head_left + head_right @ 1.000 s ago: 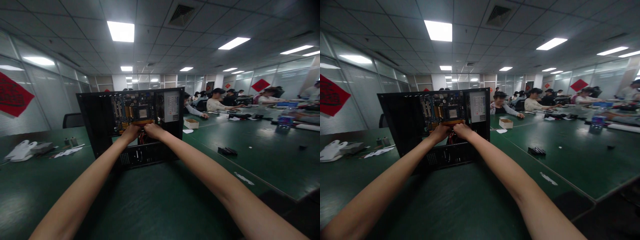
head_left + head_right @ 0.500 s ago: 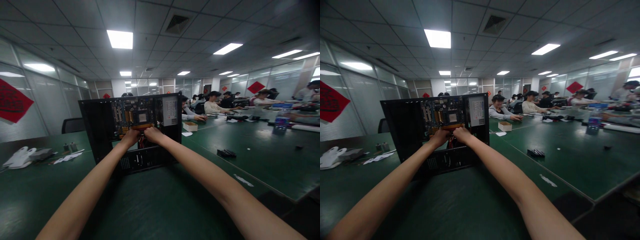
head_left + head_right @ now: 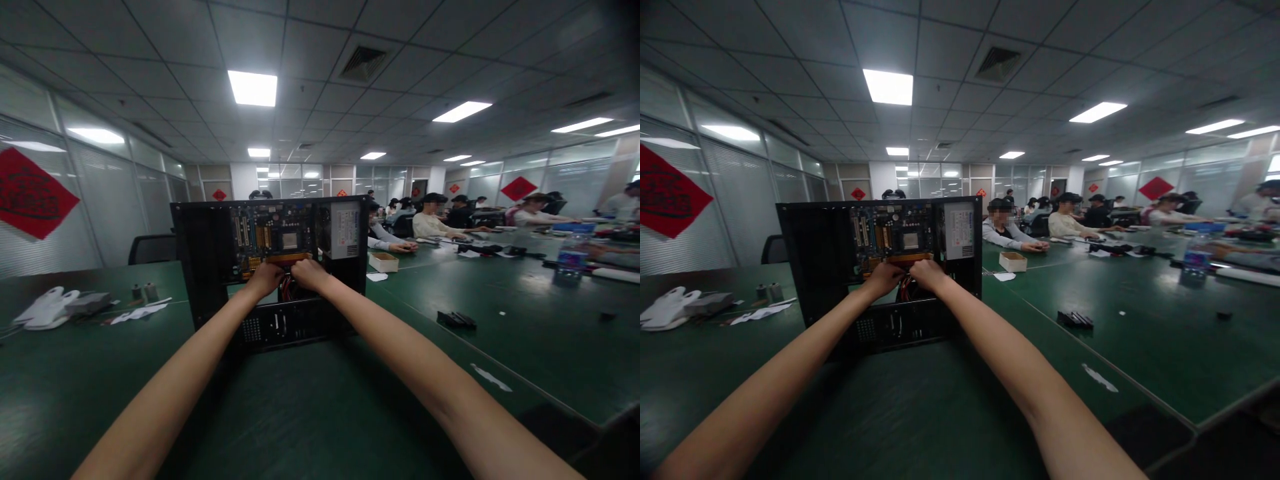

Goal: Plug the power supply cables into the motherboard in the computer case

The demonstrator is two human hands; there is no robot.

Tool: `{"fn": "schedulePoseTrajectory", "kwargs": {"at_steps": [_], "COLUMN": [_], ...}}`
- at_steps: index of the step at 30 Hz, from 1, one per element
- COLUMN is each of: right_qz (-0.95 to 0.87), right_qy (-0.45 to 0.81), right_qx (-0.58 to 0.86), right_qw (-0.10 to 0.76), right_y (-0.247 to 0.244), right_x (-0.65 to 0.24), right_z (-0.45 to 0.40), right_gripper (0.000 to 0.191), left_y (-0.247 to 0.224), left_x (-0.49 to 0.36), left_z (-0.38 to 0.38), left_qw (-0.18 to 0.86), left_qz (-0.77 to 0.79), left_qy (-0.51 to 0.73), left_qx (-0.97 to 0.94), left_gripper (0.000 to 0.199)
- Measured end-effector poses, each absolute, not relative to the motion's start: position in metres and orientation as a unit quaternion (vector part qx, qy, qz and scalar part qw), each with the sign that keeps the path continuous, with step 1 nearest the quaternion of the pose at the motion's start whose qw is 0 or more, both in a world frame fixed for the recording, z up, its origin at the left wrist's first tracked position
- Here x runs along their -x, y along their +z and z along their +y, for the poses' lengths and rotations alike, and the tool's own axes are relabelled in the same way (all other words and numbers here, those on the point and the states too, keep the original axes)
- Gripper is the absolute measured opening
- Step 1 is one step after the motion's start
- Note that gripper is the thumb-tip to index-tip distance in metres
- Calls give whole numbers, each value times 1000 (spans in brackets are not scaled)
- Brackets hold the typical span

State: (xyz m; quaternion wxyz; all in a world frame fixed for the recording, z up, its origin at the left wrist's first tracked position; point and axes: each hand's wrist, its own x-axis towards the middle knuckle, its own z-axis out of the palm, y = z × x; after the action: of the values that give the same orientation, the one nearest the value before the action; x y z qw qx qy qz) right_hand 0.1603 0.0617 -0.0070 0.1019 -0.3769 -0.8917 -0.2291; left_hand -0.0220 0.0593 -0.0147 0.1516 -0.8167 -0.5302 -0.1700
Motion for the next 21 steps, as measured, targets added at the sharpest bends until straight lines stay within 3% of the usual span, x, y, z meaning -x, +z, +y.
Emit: {"fn": "schedulePoseTrajectory", "kwargs": {"at_steps": [21], "right_qz": [-878], "right_qy": [-138], "right_qx": [436], "right_qw": [140], "right_y": [-8], "right_x": [-175], "right_z": [64], "right_gripper": [35], "left_y": [-12], "left_x": [19], "left_z": [56], "left_qw": [121], "left_qz": [-536], "left_qy": [-178], "left_qx": [817], "left_gripper": [29]}}
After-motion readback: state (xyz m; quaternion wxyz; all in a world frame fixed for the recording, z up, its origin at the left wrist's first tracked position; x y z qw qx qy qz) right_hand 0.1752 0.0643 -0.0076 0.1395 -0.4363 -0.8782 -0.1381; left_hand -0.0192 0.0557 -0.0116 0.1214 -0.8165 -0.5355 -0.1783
